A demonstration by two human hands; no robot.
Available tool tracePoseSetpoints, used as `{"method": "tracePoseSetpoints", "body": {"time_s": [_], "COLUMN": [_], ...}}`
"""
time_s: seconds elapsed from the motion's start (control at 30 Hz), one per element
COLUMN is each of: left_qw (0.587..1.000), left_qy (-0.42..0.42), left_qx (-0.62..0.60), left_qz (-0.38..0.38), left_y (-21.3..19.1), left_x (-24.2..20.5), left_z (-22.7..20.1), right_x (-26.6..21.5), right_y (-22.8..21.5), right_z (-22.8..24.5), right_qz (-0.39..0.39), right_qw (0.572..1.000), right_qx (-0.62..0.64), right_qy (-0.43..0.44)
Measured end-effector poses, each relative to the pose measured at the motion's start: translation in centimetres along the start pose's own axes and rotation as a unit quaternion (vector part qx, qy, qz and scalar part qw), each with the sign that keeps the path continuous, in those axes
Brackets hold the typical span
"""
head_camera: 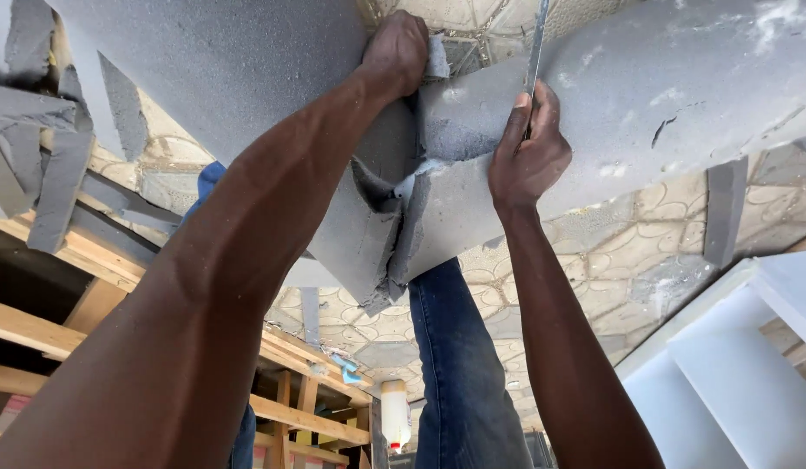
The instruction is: Applying adhesive to foam pieces and bonding them together to form a structure
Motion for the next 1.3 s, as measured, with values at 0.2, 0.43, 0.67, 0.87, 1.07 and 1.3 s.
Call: {"method": "tracePoseSetpoints", "body": {"time_s": [0.2,0.43,0.67,0.87,1.07,1.3], "left_qw": [0.913,0.917,0.89,0.872,0.864,0.926], "left_qy": [0.278,0.246,0.15,0.106,0.117,0.087], "left_qx": [0.087,-0.25,0.414,0.457,0.476,0.338], "left_qz": [-0.287,-0.188,0.114,0.144,0.113,0.142], "left_y": [1.6,-2.0,1.1,2.8,4.0,4.7], "left_x": [15.3,1.0,-13.1,-12.7,-11.3,-8.7], "left_z": [7.6,1.9,-4.8,-4.4,-4.0,-2.5], "right_x": [-0.1,-1.0,-0.8,-0.8,-0.6,-0.8], "right_y": [-0.3,-0.6,-0.5,-0.1,0.1,0.2], "right_z": [-0.2,1.0,0.8,0.5,0.4,0.5], "right_qz": [-0.031,-0.029,-0.054,-0.052,-0.049,-0.046], "right_qw": [0.999,0.998,0.996,0.996,0.995,0.995], "right_qx": [-0.022,-0.037,-0.056,-0.07,-0.085,-0.086], "right_qy": [-0.02,-0.033,-0.035,-0.035,-0.019,-0.022]}}
Point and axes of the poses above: each hand's wrist, its own x-axis towards the middle knuckle, its own y-axis out of the palm, z = x × y, the point moved 10 cm from there along x, towards the middle knuckle, and after that the axes turned 1 degree about y, right-handed, at the moved point
